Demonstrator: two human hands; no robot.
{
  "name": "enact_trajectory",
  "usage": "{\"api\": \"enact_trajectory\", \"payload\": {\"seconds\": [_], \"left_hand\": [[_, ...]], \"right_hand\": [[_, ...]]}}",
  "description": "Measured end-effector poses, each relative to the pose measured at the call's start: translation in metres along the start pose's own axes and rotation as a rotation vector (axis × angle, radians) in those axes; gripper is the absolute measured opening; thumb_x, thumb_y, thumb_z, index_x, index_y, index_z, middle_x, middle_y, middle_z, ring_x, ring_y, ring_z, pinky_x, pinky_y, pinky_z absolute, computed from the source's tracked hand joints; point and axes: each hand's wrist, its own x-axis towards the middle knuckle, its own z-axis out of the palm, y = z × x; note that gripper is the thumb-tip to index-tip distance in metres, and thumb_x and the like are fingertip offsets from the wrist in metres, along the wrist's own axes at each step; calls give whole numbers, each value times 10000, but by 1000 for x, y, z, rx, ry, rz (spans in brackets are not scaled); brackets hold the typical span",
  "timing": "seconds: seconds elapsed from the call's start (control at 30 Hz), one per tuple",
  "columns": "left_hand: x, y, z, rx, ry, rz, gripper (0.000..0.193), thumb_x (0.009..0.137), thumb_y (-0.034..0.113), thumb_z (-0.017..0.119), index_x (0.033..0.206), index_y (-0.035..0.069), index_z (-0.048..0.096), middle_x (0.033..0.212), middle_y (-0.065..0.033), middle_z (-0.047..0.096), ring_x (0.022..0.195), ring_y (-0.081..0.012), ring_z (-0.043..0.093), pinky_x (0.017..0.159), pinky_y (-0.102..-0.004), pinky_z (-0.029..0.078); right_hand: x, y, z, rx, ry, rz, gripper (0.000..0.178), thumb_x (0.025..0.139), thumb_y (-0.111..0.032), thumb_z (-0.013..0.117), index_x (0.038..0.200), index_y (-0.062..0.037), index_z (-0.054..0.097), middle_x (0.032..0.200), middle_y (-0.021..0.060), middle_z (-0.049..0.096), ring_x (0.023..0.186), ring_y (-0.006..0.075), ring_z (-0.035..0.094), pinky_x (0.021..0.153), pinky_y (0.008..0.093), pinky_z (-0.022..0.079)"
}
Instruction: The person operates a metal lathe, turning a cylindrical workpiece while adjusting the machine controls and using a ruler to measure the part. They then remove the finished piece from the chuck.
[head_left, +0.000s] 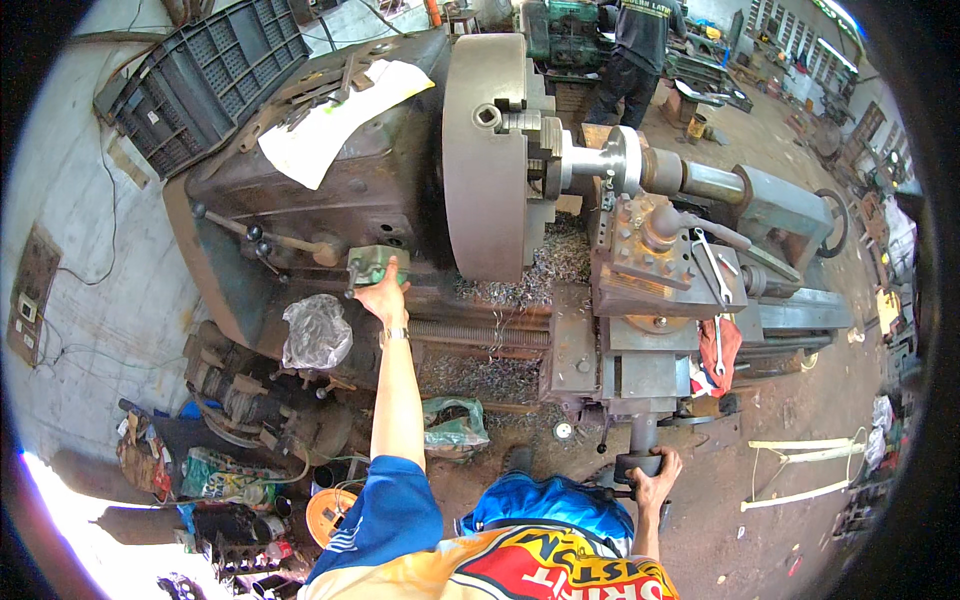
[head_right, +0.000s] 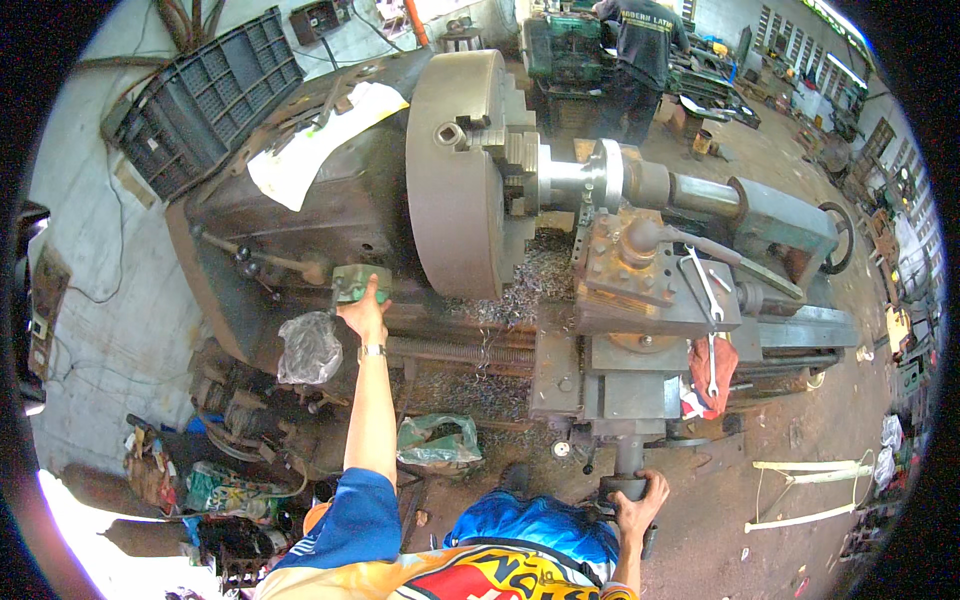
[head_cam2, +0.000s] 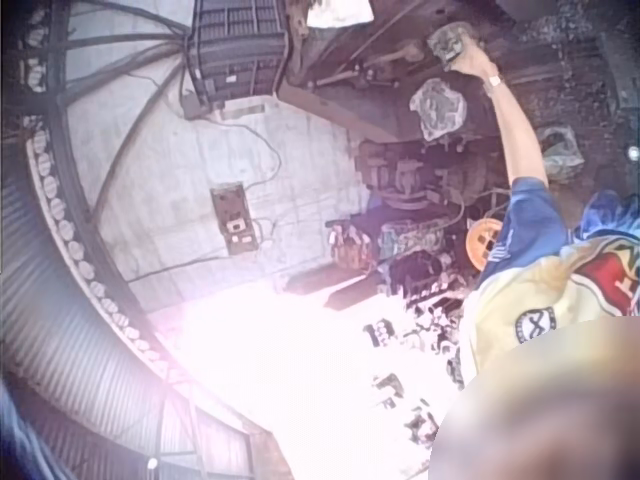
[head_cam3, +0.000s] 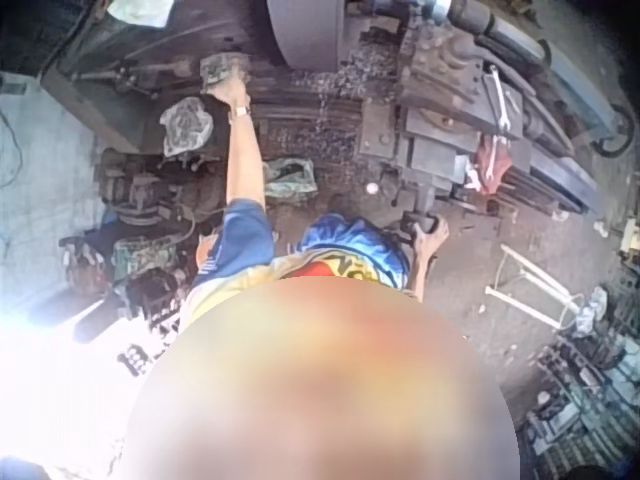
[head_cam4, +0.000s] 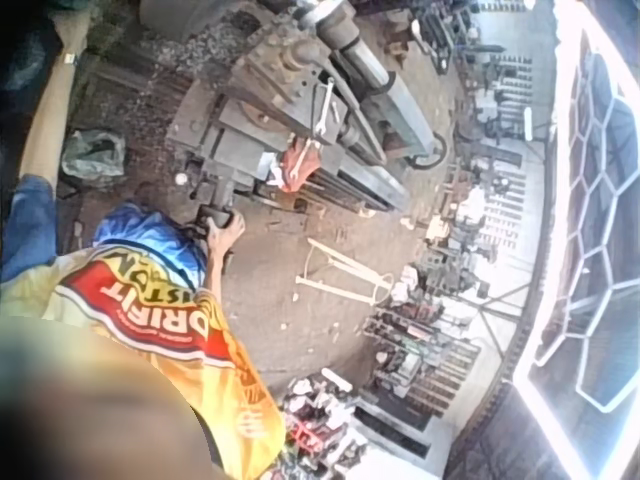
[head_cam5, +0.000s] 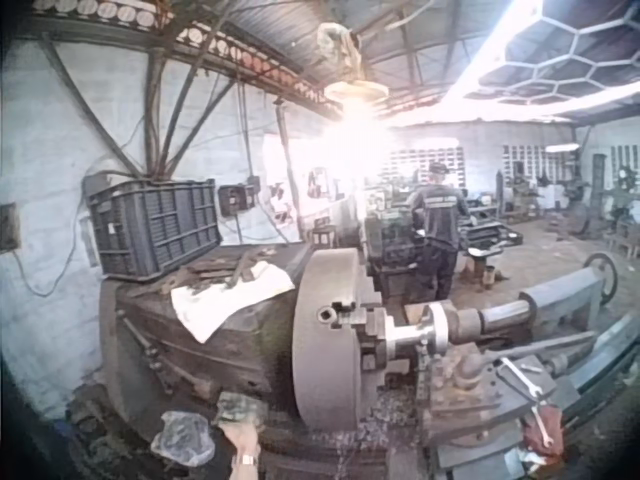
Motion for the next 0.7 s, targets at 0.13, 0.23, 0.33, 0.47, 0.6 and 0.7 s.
{"api": "enact_trajectory", "payload": {"seconds": [0.13, 0.23, 0.33, 0.47, 0.6, 0.7], "left_hand": [[7, 6, -3, 107, -55, 144, 785, 745, 69, 880, 1299, -11, 330, 1198, -195, 572, 911, -245, 665, 553, -348, 642], [3, -2, -17, -15, -169, 32, 796, 803, 56, 838, 1397, -9, 312, 1180, -156, 608, 941, -243, 678, 656, -399, 665], [-5, -14, -32, -27, -273, 19, 849, 828, -5, 798, 1453, 44, 225, 1247, -165, 560, 995, -254, 662, 747, -439, 663], [-8, -27, -34, -50, -308, 93, 913, 820, -35, 793, 1462, 81, 154, 1296, -176, 502, 1058, -278, 633, 775, -455, 658], [-9, -32, -30, -26, -275, 155, 859, 810, -34, 799, 1398, 79, 184, 1266, -172, 508, 1056, -262, 624, 758, -433, 660], [-11, -29, -24, -1, -217, 153, 811, 799, 12, 824, 1354, 64, 235, 1208, -162, 552, 1013, -230, 635, 696, -380, 659]], "right_hand": [[-1, -1, 0, 20, 7, 17, 586, 504, -154, 770, 1051, -67, 580, 1147, 139, 575, 1177, 369, 471, 1045, 471, 379], [-1, -2, 0, 13, -3, 25, 580, 511, -171, 766, 1051, -70, 581, 1144, 137, 576, 1177, 364, 475, 1049, 466, 378], [0, -2, 0, -9, 10, 30, 575, 515, -182, 757, 1051, -73, 582, 1140, 135, 577, 1174, 362, 477, 1048, 466, 379], [1, -1, 0, 12, -19, 68, 576, 511, -186, 749, 1050, -74, 580, 1133, 137, 574, 1166, 365, 477, 1039, 468, 384], [0, 1, 1, -5, -5, 28, 577, 509, -188, 746, 1049, -75, 580, 1134, 141, 567, 1163, 367, 474, 1037, 472, 385], [0, 2, 2, -5, -4, 31, 580, 509, -186, 747, 1053, -75, 582, 1134, 143, 565, 1163, 370, 473, 1043, 474, 382]]}}
